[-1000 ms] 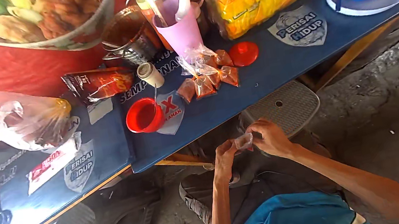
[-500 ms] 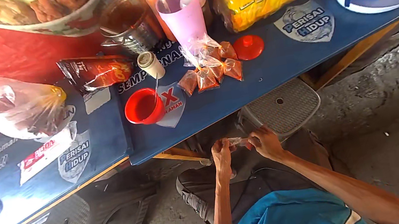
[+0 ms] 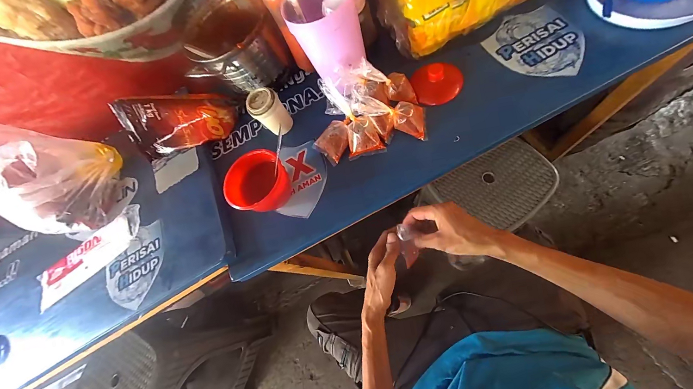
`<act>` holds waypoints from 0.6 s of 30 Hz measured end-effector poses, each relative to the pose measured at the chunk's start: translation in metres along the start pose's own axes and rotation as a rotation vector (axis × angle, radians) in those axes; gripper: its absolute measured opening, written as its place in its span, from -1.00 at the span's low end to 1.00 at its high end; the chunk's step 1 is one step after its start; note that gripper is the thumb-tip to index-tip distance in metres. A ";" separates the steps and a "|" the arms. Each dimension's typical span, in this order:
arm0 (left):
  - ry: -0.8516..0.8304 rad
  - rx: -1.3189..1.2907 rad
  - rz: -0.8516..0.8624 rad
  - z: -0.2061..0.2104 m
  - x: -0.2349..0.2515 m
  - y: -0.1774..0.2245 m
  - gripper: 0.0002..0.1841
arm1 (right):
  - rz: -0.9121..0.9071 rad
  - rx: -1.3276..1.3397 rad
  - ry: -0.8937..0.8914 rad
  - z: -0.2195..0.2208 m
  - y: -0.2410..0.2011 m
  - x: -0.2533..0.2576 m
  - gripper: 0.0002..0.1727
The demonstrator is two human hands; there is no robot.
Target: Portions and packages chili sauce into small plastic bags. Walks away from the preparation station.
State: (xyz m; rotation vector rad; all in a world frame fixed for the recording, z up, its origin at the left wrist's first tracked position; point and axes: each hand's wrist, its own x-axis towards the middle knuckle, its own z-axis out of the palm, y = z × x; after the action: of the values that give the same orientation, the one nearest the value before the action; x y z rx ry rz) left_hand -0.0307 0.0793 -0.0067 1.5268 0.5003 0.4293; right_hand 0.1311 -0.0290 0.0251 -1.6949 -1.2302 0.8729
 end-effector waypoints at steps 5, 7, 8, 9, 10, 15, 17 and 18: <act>-0.109 -0.035 0.095 0.004 0.004 0.020 -0.64 | 0.031 -0.022 -0.066 -0.029 -0.041 0.016 -0.81; -0.104 -0.022 0.118 0.010 0.010 0.030 -0.67 | 0.033 -0.057 -0.083 -0.040 -0.054 0.022 -0.87; -0.108 -0.016 0.140 0.012 0.012 0.035 -0.67 | 0.022 -0.079 -0.093 -0.046 -0.060 0.024 -0.88; -0.111 -0.005 0.161 0.014 0.014 0.038 -0.67 | -0.002 -0.102 -0.094 -0.054 -0.066 0.026 -0.90; -0.110 0.003 0.175 0.014 0.014 0.042 -0.67 | -0.034 -0.122 -0.084 -0.063 -0.073 0.028 -0.93; -0.086 0.013 0.195 0.008 0.014 0.045 -0.66 | -0.090 -0.193 0.016 -0.104 -0.098 0.031 -0.92; -0.085 0.027 0.208 0.006 0.015 0.046 -0.67 | -0.122 -0.199 0.001 -0.108 -0.101 0.030 -0.75; -0.091 0.037 0.207 0.006 0.015 0.047 -0.67 | -0.121 -0.204 -0.043 -0.106 -0.100 0.028 -0.55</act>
State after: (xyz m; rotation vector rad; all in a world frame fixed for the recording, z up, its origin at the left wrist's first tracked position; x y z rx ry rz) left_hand -0.0127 0.0834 0.0392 1.6332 0.2818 0.5101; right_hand 0.1960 -0.0101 0.1577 -1.7470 -1.4763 0.7349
